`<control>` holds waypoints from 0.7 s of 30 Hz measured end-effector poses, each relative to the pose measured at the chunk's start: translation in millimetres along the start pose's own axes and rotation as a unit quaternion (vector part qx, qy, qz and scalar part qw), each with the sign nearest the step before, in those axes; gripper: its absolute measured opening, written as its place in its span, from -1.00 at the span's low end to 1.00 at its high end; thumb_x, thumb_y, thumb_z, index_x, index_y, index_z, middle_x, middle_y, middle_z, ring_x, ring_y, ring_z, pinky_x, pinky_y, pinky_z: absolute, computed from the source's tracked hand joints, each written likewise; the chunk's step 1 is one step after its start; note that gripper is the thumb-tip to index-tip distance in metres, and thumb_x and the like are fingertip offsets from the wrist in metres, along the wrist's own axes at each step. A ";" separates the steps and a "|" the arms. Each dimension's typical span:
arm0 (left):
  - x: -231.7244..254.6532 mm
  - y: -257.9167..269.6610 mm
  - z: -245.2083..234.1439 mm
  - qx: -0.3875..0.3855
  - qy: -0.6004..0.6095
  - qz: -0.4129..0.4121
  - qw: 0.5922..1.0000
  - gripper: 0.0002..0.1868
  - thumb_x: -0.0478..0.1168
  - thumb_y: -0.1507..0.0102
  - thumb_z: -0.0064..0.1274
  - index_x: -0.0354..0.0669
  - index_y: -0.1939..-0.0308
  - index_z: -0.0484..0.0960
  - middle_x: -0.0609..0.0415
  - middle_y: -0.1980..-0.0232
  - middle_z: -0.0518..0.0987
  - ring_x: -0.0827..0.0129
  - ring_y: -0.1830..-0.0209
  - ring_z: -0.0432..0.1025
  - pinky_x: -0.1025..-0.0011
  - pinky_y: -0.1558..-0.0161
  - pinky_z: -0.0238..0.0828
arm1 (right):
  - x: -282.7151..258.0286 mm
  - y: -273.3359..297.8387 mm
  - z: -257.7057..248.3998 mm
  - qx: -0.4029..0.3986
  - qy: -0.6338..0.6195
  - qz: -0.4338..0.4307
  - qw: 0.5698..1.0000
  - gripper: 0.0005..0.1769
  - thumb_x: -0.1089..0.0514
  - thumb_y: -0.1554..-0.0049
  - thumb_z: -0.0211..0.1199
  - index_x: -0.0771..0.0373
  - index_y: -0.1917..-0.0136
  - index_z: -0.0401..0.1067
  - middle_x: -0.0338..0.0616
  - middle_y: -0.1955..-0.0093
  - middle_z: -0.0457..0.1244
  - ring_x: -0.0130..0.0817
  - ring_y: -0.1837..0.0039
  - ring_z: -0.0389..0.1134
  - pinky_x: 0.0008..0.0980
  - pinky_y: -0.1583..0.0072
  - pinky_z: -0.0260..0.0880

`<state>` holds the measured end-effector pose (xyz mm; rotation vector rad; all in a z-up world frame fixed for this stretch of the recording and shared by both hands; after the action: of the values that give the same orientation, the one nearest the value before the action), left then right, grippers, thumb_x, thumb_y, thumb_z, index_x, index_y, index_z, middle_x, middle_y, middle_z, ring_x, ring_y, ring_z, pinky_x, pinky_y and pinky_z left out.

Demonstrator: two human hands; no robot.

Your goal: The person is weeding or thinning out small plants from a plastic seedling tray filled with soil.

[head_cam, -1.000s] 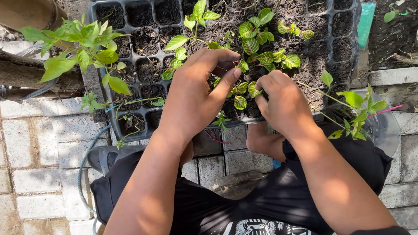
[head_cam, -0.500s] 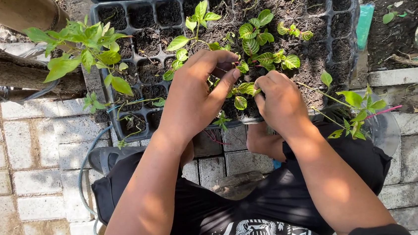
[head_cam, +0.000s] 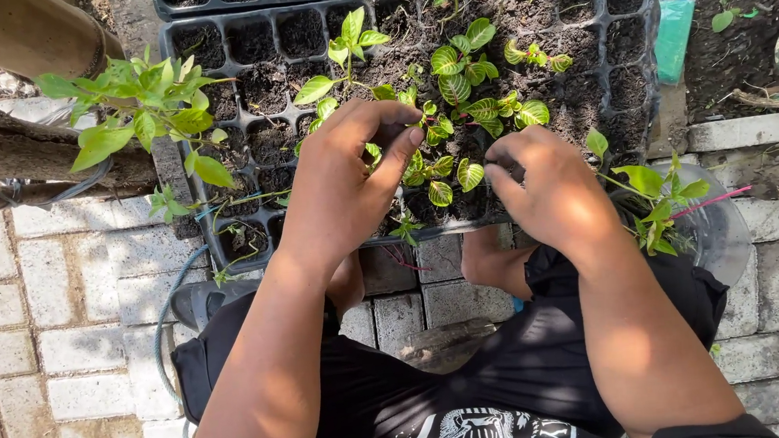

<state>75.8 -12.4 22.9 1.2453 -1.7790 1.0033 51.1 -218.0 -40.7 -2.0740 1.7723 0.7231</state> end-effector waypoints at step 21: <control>2.7 2.1 -2.2 0.003 -0.020 0.010 1.000 -0.88 -0.36 -0.27 0.18 -0.30 0.12 0.68 0.04 0.24 0.62 0.35 0.32 0.49 0.42 0.27 0.42 | 29.6 -11.1 41.0 -0.037 -0.140 0.131 0.981 -0.82 0.26 -0.14 0.32 0.31 -0.03 0.50 -0.19 0.26 0.34 -0.43 0.29 0.29 -0.45 0.24 0.32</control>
<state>73.3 -11.0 25.9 1.2618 -1.8246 1.0009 58.1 -217.9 -92.0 -1.6950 1.8947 1.1090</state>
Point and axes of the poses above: each hand's wrist, its own y-axis away from the middle knuckle, its own z-axis out of the palm, x = y × z, the point moved 8 cm from there along -y, towards the middle knuckle
